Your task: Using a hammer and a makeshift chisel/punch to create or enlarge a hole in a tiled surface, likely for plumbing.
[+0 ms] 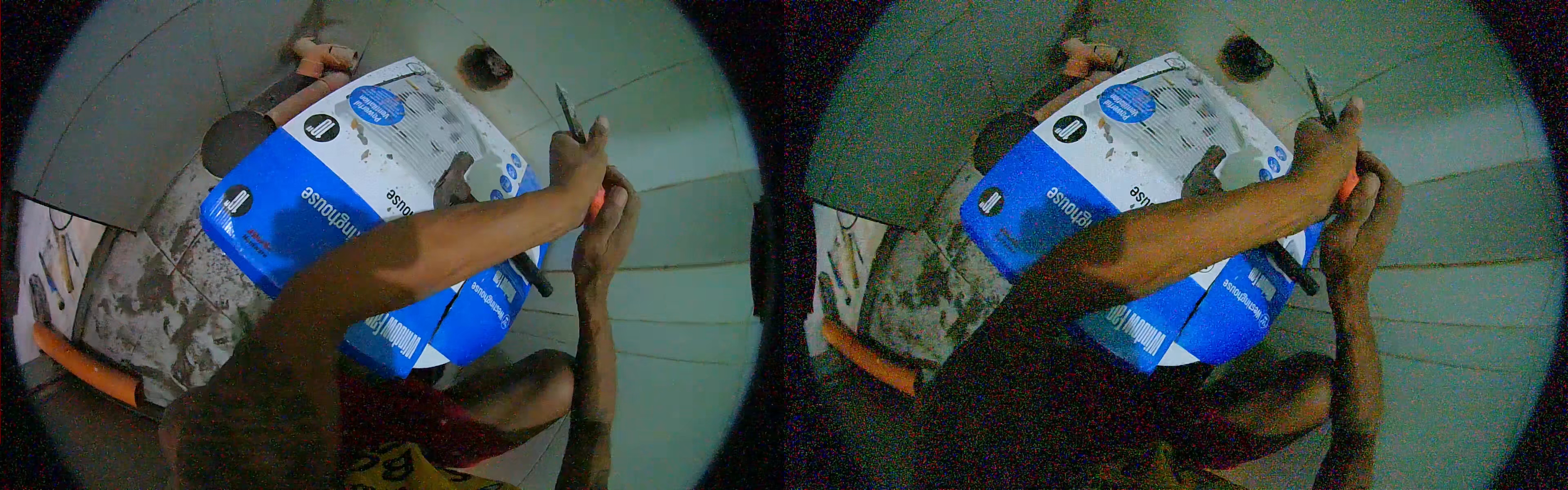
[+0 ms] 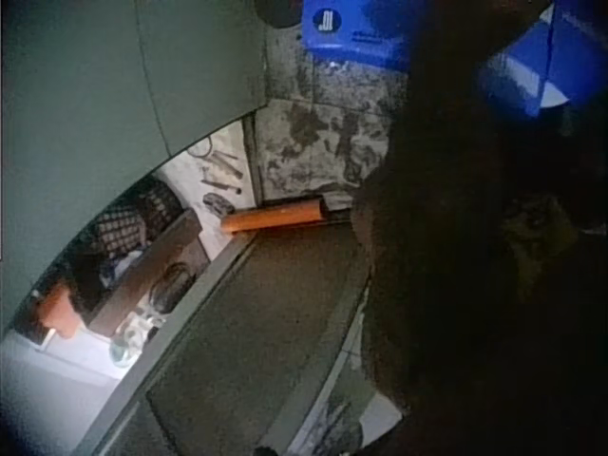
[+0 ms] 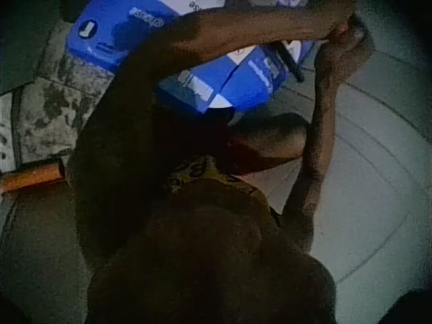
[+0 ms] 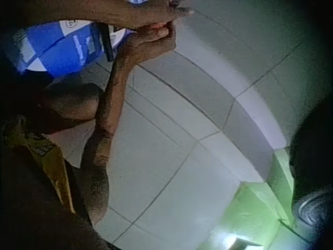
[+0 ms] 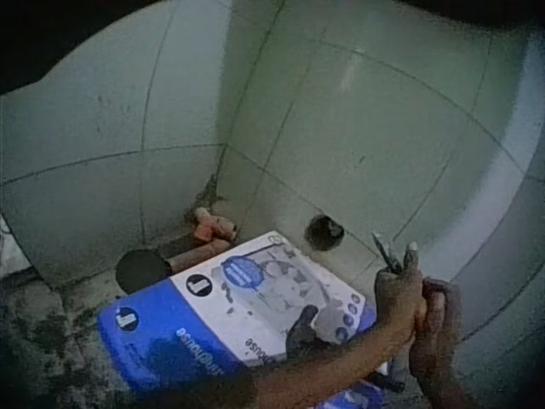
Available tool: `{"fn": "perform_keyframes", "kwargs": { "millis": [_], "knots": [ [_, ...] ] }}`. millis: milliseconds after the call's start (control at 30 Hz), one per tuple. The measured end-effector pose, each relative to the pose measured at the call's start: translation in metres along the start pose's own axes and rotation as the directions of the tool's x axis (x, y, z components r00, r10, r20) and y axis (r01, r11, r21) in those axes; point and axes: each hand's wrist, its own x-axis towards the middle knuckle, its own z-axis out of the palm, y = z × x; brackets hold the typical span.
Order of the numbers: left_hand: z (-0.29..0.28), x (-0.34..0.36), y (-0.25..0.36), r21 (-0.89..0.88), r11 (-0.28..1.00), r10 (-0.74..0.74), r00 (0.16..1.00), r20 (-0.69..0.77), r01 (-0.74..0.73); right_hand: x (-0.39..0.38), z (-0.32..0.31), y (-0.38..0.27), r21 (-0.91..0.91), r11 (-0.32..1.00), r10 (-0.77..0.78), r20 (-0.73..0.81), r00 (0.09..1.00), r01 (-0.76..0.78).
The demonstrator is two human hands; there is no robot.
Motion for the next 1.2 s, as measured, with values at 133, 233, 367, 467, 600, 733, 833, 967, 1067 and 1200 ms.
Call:
{"fn": "perform_keyframes", "kwargs": {
  "millis": [133,233,367,467,600,733,833,967,1067,1200],
  "knots": [
    [0.008,0.032,-0.01,-0.181,0.983,-0.02,0.995,0.097,0.037,0.01,-0.001,0.015,0.019,0.982,0.188,0.067,0.98,-0.19],
    [-0.015,0.069,-0.014,0.068,0.997,0.005,0.973,0.232,-0.021,0.008,-0.005,0.022,0.002,0.932,0.35,0.253,0.902,-0.363],
    [-0.112,0.073,-0.016,0.64,0.236,0.206,0.681,0.703,-0.732,0.015,0.008,0.019,-0.003,0.981,0.18,0.374,0.91,-0.192],
    [-0.181,0.037,-0.017,0.657,0.148,0.095,0.672,0.734,-0.739,0.033,0.037,0.011,-0.153,0.986,0.125,0.467,0.875,-0.059],
    [-0.2,0.016,-0.008,0.449,-0.13,-0.001,0.453,0.892,-0.884,0.053,0.082,0.011,-0.281,0.921,-0.075,0.552,0.831,0.27],
    [-0.194,0.019,-0.004,0.596,-0.081,-0.346,0.583,0.735,-0.799,0.057,0.127,0.023,-0.354,0.843,-0.215,0.468,0.857,0.405],
    [-0.201,0.017,-0.011,0.528,-0.139,-0.099,0.543,0.834,-0.838,0.07,0.166,0.034,-0.462,0.808,-0.119,0.479,0.87,0.365],
    [-0.206,0.017,-0.015,0.504,-0.117,-0.01,0.509,0.861,-0.855,0.1,0.196,0.051,-0.415,0.828,-0.065,0.595,0.801,0.376],
    [-0.204,0.017,-0.015,0.505,-0.075,-0.001,0.507,0.862,-0.86,0.109,0.197,0.07,-0.423,0.808,-0.098,0.59,0.802,0.41],
    [-0.203,0.019,-0.013,0.514,-0.117,-0.069,0.524,0.849,-0.85,0.106,0.2,0.093,-0.581,0.693,-0.105,0.504,0.857,0.427]
  ]
}}
